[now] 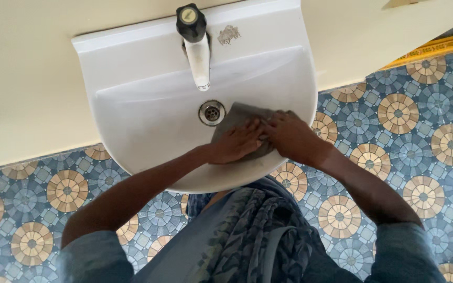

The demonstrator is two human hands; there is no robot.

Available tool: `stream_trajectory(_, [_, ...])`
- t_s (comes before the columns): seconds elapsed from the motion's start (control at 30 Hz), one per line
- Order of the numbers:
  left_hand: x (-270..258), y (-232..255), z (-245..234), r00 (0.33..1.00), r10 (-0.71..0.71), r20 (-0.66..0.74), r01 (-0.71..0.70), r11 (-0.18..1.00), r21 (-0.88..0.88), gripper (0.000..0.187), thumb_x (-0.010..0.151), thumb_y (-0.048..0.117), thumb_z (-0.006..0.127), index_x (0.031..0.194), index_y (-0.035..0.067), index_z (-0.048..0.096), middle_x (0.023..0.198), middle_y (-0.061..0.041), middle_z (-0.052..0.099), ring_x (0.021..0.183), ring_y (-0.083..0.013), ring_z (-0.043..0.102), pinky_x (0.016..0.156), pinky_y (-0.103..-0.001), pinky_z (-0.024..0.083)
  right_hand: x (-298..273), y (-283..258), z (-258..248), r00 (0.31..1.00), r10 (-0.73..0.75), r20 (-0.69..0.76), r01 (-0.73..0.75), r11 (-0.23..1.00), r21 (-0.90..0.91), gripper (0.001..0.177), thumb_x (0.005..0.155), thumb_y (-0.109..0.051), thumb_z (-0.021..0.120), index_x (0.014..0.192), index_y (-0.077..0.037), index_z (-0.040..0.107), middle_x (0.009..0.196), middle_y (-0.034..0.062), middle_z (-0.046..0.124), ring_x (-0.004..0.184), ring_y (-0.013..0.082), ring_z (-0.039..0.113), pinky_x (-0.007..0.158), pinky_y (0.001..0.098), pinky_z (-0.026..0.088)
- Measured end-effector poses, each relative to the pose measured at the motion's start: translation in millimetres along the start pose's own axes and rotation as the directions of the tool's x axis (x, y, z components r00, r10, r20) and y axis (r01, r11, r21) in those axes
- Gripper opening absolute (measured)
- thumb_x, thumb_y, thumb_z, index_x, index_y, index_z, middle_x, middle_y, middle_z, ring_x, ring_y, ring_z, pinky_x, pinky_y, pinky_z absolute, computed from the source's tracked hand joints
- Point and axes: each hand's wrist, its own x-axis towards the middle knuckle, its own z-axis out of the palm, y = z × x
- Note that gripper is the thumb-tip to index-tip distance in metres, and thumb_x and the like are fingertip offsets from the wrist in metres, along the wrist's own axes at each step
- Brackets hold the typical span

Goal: The person wipes the interior and rim of a white wall-mounted sink using a gray cloth. They repeatedly rub the basin, faucet, and surrounding surfaces in a circular and back-and-forth motion.

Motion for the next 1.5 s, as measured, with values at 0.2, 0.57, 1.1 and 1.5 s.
stream_trajectory(0.2, [24.1,8.9,-15.1,1.000,0.003,-0.020,-0.002,0.998,0.058,0.078,0.103,0.067,0.011,0.168,0.023,0.007,0.176,-0.012,-0.005,0.162,-0.0336,-0.006,0.127,-0.060,0.006,9.5,5.5,-21.1,0.986,0.162,-0.045,-0.168,0.956,-0.239,0.028,0.080,-0.012,0.070,0.107,-0.007,0.073,0.120,0.0161,0.071,0.124,0.0334,0.061,0.109,0.0467,0.044])
stream_trajectory(0.57, [-75.8,58.1,-44.4,0.983,0.038,0.177,-0.028,0.998,-0.059,0.081,0.100,0.069,0.012,0.166,0.021,0.005,0.173,-0.013,-0.001,0.160,-0.0320,-0.003,0.126,-0.055,0.002,5.8,-38.1,-44.6,0.927,0.068,0.368,-0.145,0.972,0.186,0.036,0.097,-0.016,0.062,0.132,-0.009,0.055,0.122,0.0153,0.065,0.109,0.0343,0.066,0.094,0.0483,0.054])
stream_trajectory(1.1, [-180.0,-45.7,-106.8,0.836,-0.331,-0.438,0.532,0.686,0.496,0.087,0.090,0.075,0.040,0.155,0.016,0.043,0.164,-0.013,0.034,0.152,-0.0361,0.025,0.118,-0.069,0.005,217.3,-86.0,72.8,0.852,-0.470,-0.230,0.289,0.789,-0.542,0.028,0.090,-0.012,0.065,0.112,0.004,0.071,0.109,0.0205,0.062,0.094,0.0330,0.062,0.078,0.0421,0.056])
stream_trajectory(1.5, [33.8,-9.5,-74.2,0.957,-0.108,-0.269,0.185,0.943,0.277,0.084,0.094,0.069,0.045,0.160,0.020,0.027,0.168,-0.018,0.016,0.152,-0.0426,0.014,0.113,-0.069,0.011,140.6,52.0,50.8,0.937,0.261,-0.232,-0.349,0.678,-0.647,0.023,0.086,-0.018,0.068,0.100,0.000,0.074,0.103,0.0176,0.064,0.089,0.0317,0.067,0.067,0.0395,0.056])
